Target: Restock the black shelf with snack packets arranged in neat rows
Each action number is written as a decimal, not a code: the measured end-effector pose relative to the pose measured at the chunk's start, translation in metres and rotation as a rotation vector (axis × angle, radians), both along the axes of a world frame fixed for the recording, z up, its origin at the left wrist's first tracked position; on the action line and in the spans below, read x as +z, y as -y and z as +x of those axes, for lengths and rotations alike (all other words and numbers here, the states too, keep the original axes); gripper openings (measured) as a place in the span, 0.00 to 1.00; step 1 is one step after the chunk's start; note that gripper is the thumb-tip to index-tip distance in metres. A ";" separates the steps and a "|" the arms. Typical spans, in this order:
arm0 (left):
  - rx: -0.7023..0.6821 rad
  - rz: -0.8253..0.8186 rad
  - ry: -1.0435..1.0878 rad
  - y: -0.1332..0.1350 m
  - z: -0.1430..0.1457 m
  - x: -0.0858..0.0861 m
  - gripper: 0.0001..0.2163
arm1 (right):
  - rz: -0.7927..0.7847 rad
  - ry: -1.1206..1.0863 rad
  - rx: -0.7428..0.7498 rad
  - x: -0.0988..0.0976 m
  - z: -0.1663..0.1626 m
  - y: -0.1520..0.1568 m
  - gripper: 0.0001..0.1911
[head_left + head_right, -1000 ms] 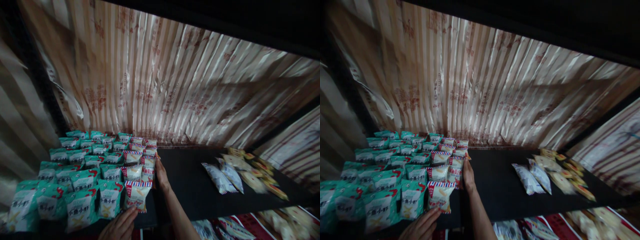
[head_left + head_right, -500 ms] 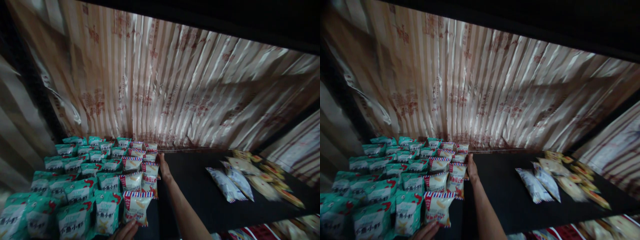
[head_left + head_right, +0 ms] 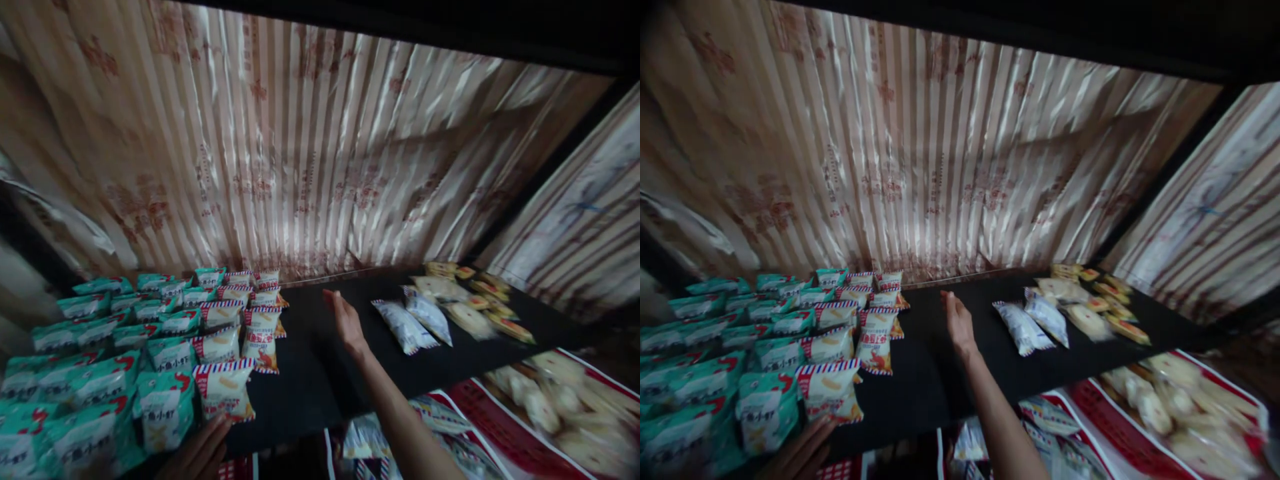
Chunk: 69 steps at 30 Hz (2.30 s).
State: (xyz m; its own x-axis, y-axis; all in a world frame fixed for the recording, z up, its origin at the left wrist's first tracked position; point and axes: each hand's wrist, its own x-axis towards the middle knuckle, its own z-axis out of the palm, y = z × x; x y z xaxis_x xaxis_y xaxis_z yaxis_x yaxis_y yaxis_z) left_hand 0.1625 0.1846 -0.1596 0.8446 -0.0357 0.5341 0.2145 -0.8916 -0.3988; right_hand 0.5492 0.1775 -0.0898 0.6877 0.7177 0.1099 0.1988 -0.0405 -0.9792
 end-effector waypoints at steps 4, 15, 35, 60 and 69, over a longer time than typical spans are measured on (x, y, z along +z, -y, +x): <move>0.047 -0.070 0.018 0.010 0.000 0.003 0.13 | 0.028 0.061 -0.128 0.016 0.033 0.047 0.31; 0.039 -0.229 0.081 0.023 -0.003 -0.010 0.11 | -0.070 0.173 -0.087 0.006 0.024 0.151 0.26; 0.147 -0.528 0.271 0.226 0.124 0.033 0.17 | -0.490 1.216 0.493 -0.066 0.005 0.249 0.16; -0.003 -2.301 1.062 0.237 0.242 0.073 0.26 | -0.113 -0.287 0.221 -0.007 0.007 0.295 0.22; 0.203 -2.009 0.957 0.194 0.262 0.076 0.23 | -0.147 -0.002 0.282 0.001 0.022 0.266 0.29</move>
State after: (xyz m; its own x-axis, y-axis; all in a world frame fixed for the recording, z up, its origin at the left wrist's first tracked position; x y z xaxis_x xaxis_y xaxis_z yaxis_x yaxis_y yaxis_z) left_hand 0.4246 -0.0096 -0.0839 0.3129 0.9421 -0.1206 -0.1559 0.1762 0.9719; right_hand 0.5714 -0.0880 -0.0886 0.4592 0.8883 -0.0106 0.2200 -0.1252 -0.9674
